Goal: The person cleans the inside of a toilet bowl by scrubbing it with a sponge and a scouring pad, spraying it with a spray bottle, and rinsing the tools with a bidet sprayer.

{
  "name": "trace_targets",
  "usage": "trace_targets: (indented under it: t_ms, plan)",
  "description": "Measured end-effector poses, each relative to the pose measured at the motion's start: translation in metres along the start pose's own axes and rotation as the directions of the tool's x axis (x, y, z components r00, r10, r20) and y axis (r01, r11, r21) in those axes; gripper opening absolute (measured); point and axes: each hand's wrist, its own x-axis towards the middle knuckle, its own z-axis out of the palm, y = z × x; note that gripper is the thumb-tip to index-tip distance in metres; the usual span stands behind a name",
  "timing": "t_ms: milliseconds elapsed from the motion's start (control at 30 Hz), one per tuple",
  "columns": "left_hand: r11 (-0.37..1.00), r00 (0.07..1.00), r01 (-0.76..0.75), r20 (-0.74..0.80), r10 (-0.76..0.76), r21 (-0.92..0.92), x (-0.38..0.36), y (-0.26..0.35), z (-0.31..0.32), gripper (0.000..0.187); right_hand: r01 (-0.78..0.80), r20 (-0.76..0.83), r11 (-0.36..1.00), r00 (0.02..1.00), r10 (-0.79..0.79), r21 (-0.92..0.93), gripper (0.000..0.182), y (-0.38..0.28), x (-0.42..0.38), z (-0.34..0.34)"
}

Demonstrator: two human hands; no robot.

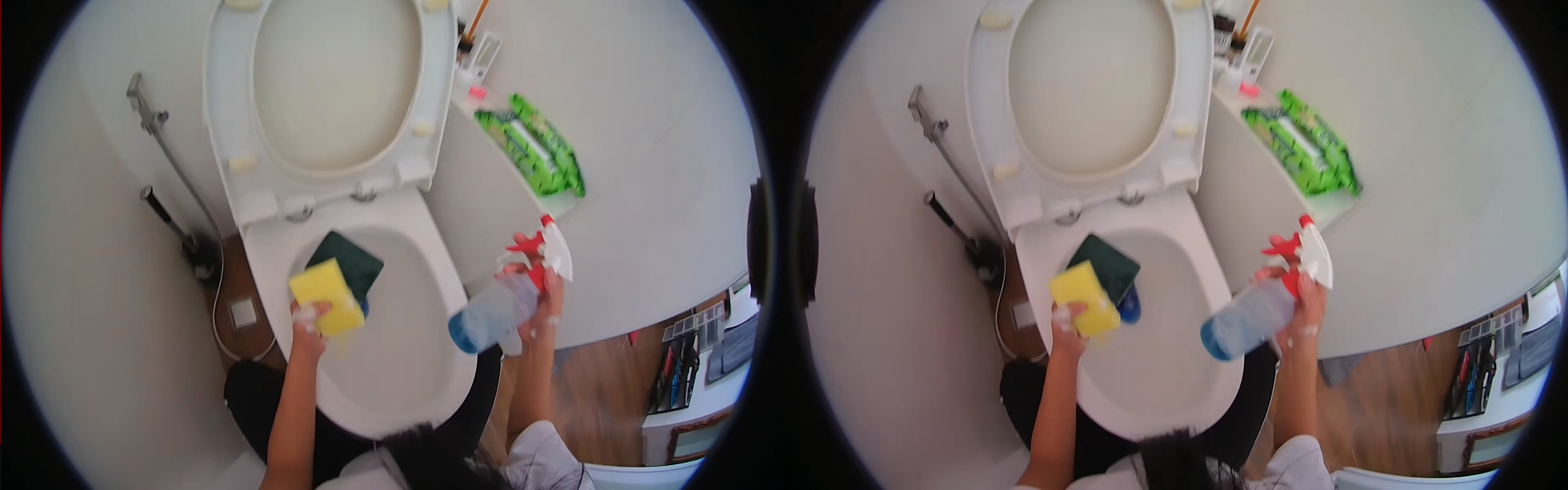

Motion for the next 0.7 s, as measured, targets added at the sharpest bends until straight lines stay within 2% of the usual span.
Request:
trace_targets:
  t_ms: [67, 100, 167, 200, 233, 267, 367, 500, 600, 667, 700]
  plan:
    - [0.997, 0.999, 0.045, 0.020, -0.043, -0.068, 0.002, 0.000, -0.004, 0.039, -0.100, -0.002, 0.994, 0.995, 0.100, 0.053, 0.066, 0.028, -0.005, -0.005]
    - [0.998, 0.999, 0.012, 0.039, -0.010, -0.069, 0.005, -0.002, -0.007, 0.038, -0.145, 0.015, 0.983, 0.989, 0.144, 0.110, 0.062, 0.039, -0.005, -0.004]
    - [0.999, 1.000, 0.005, -0.005, -0.005, -0.034, 0.004, 0.000, 0.000, 0.036, -0.239, 0.113, 0.965, 0.961, 0.251, -0.111, 0.056, 0.054, -0.010, 0.005]
    - [0.998, 0.996, -0.054, -0.073, 0.057, 0.042, 0.004, -0.001, 0.002, 0.035, -0.364, 0.064, 0.911, 0.922, 0.382, -0.195, 0.052, 0.069, -0.016, 0.006]
    - [0.987, 0.983, -0.107, -0.133, 0.123, 0.122, 0.004, -0.001, 0.003, 0.035, -0.473, 0.055, 0.867, 0.872, 0.486, -0.159, 0.050, 0.079, -0.024, 0.016]
    - [0.987, 0.983, -0.098, -0.140, 0.116, 0.127, 0.004, 0.000, 0.004, 0.035, -0.572, 0.051, 0.811, 0.812, 0.581, -0.120, 0.048, 0.087, -0.031, 0.025]
    - [0.982, 0.973, -0.143, -0.162, 0.162, 0.123, 0.000, 0.007, 0.012, 0.034, -0.633, 0.055, 0.746, 0.754, 0.655, -0.207, 0.043, 0.116, -0.042, 0.027]
    - [0.966, 0.957, -0.208, -0.170, 0.233, 0.153, -0.001, 0.008, 0.015, 0.034, -0.610, 0.028, 0.728, 0.760, 0.649, -0.314, 0.038, 0.129, -0.047, 0.034]
    - [0.969, 0.958, -0.219, -0.163, 0.235, 0.112, -0.003, 0.010, 0.016, 0.031, -0.563, 0.103, 0.797, 0.799, 0.592, -0.217, 0.036, 0.147, -0.054, 0.033]
    - [0.967, 0.952, -0.233, -0.181, 0.248, 0.099, -0.004, 0.012, 0.018, 0.031, -0.453, 0.017, 0.830, 0.875, 0.484, -0.326, 0.043, 0.152, -0.058, 0.036]
    - [0.968, 0.952, -0.232, -0.184, 0.247, 0.099, -0.004, 0.012, 0.018, 0.031, -0.455, 0.017, 0.828, 0.873, 0.487, -0.327, 0.043, 0.153, -0.059, 0.036]
